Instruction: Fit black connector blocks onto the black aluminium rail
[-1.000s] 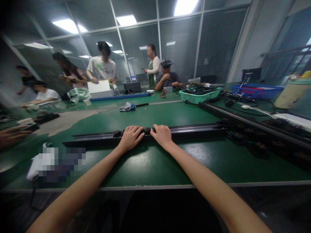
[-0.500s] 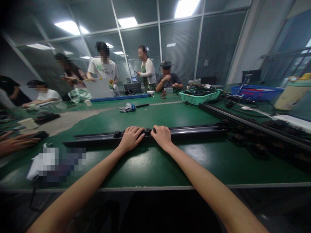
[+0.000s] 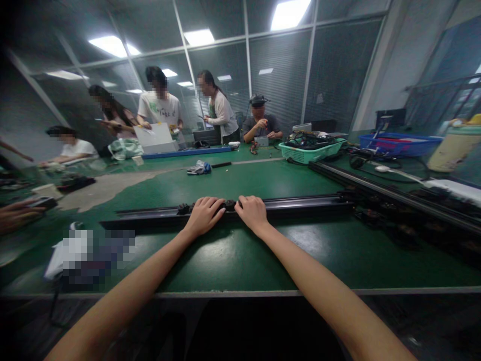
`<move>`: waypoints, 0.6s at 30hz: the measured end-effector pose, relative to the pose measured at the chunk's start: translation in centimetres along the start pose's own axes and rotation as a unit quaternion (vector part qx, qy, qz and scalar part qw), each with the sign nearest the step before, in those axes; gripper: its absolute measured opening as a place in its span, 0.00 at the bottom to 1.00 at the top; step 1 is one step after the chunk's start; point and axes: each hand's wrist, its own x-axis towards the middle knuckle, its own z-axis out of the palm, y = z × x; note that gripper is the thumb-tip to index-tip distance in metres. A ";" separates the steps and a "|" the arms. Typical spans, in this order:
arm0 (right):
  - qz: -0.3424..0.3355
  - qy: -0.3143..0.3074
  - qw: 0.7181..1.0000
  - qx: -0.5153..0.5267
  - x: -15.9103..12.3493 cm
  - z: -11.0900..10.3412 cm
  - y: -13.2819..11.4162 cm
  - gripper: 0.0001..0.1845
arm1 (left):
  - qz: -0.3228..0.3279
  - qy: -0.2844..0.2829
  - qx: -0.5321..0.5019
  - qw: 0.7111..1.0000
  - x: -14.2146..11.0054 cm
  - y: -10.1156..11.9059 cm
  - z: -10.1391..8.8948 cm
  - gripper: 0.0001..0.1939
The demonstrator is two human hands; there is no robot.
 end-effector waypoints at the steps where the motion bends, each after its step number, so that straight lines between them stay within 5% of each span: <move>1: 0.000 0.001 1.000 -0.002 0.0 0.0 0.0 0.18 | 0.000 0.000 0.000 1.000 0.0 0.0 0.0 0.21; 18: -0.002 0.011 1.000 -0.018 -0.2 0.2 0.0 0.18 | -0.003 0.007 -0.006 1.000 -0.1 -0.1 0.0 0.21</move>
